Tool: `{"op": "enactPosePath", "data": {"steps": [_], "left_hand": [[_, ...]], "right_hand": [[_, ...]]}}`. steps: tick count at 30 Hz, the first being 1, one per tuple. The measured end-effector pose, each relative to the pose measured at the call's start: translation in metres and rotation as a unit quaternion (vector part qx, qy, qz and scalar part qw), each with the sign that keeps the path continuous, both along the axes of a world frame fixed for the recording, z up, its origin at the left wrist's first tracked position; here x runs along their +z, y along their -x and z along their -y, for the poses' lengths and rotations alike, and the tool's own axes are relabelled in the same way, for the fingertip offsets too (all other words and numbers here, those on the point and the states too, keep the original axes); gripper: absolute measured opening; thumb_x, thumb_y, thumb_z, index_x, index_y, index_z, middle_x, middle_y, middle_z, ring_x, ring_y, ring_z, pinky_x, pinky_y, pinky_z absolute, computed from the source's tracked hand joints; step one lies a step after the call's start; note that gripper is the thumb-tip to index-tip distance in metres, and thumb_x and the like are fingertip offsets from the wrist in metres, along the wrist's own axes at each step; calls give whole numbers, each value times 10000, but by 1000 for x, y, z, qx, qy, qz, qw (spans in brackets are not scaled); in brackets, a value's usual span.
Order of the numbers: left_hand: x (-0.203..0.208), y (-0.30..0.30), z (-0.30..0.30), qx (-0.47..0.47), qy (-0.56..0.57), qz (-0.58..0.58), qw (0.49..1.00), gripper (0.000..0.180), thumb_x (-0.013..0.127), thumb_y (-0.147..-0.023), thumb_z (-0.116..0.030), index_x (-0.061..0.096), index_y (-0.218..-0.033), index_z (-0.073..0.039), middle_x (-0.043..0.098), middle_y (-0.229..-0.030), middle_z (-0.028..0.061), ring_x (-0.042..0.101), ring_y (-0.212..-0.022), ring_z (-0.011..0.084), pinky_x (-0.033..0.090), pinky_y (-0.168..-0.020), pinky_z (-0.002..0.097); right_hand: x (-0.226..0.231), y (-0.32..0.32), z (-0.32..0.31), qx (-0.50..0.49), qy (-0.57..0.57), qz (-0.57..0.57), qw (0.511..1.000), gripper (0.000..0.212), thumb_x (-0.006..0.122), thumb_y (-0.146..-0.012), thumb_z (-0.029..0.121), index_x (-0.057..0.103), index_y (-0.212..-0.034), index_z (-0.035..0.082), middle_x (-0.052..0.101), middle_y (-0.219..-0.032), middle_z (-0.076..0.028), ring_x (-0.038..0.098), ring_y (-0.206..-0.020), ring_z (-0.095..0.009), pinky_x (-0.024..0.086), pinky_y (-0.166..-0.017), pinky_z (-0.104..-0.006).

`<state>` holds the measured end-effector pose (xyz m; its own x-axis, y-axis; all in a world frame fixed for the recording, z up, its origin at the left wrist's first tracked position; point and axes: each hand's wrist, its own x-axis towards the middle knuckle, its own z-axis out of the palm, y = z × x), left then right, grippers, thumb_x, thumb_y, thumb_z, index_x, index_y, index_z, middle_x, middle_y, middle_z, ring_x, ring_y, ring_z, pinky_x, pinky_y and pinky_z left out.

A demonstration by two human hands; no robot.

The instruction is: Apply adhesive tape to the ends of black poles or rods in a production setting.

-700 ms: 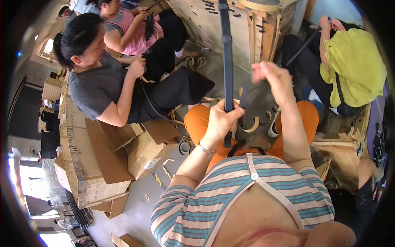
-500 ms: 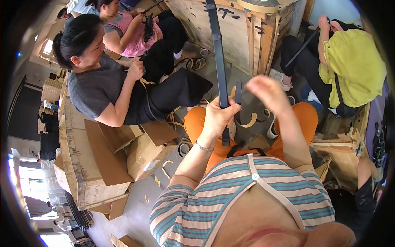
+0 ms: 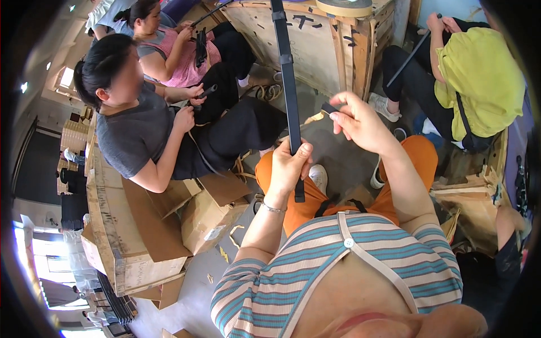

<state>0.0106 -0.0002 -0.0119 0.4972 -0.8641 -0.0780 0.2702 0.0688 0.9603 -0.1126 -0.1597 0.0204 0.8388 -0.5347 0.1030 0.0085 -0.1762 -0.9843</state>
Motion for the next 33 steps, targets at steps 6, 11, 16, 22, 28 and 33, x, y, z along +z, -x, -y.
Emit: {"op": "enactPosePath", "data": {"steps": [6, 11, 16, 22, 28, 33], "left_hand": [[1, 0, -7, -35, -18, 14, 999, 213, 624, -851, -205, 519, -855, -20, 513, -593, 16, 401, -386, 50, 309, -361, 180], [4, 3, -10, -34, -57, 52, 996, 239, 620, -849, -232, 514, -879, -20, 502, -592, 27, 389, -382, 66, 302, -354, 191], [6, 7, -8, -44, -60, 45, 996, 228, 630, -849, -212, 518, -848, -14, 497, -576, 6, 406, -391, 49, 310, -366, 180], [6, 6, -9, -47, -72, 58, 995, 249, 630, -845, -237, 515, -862, -16, 496, -579, 15, 403, -389, 56, 309, -364, 183], [6, 5, -9, -47, -72, 69, 994, 264, 631, -841, -253, 520, -890, -18, 507, -592, 25, 401, -388, 64, 310, -364, 185], [6, 7, -7, -35, -74, 66, 994, 267, 632, -844, -254, 514, -835, -15, 483, -560, -10, 403, -392, 40, 308, -365, 177]], "right_hand": [[18, -6, 1, 73, 10, 1, 997, 135, 495, -905, 100, 468, -1008, 17, 558, -633, -21, 406, -463, -43, 328, -433, -187], [25, -10, -3, 106, 4, -1, 994, 133, 528, -893, 137, 501, -870, 9, 578, -602, -18, 464, -482, -54, 359, -428, -206], [13, -17, -3, 97, -10, 39, 995, 136, 548, -882, 139, 507, -837, 18, 565, -581, -11, 473, -488, -54, 361, -449, -217], [10, -21, -4, 58, 1, 41, 997, 158, 579, -863, 152, 517, -801, 21, 543, -569, 0, 444, -492, -51, 344, -471, -229], [10, -23, -8, 42, 9, 32, 999, 124, 571, -865, 96, 491, -792, 37, 464, -607, 48, 390, -517, -17, 297, -458, -184], [6, -24, -9, 19, 30, 49, 998, 127, 583, -852, 85, 490, -786, 30, 477, -633, 47, 383, -566, -7, 304, -493, -186]]}}
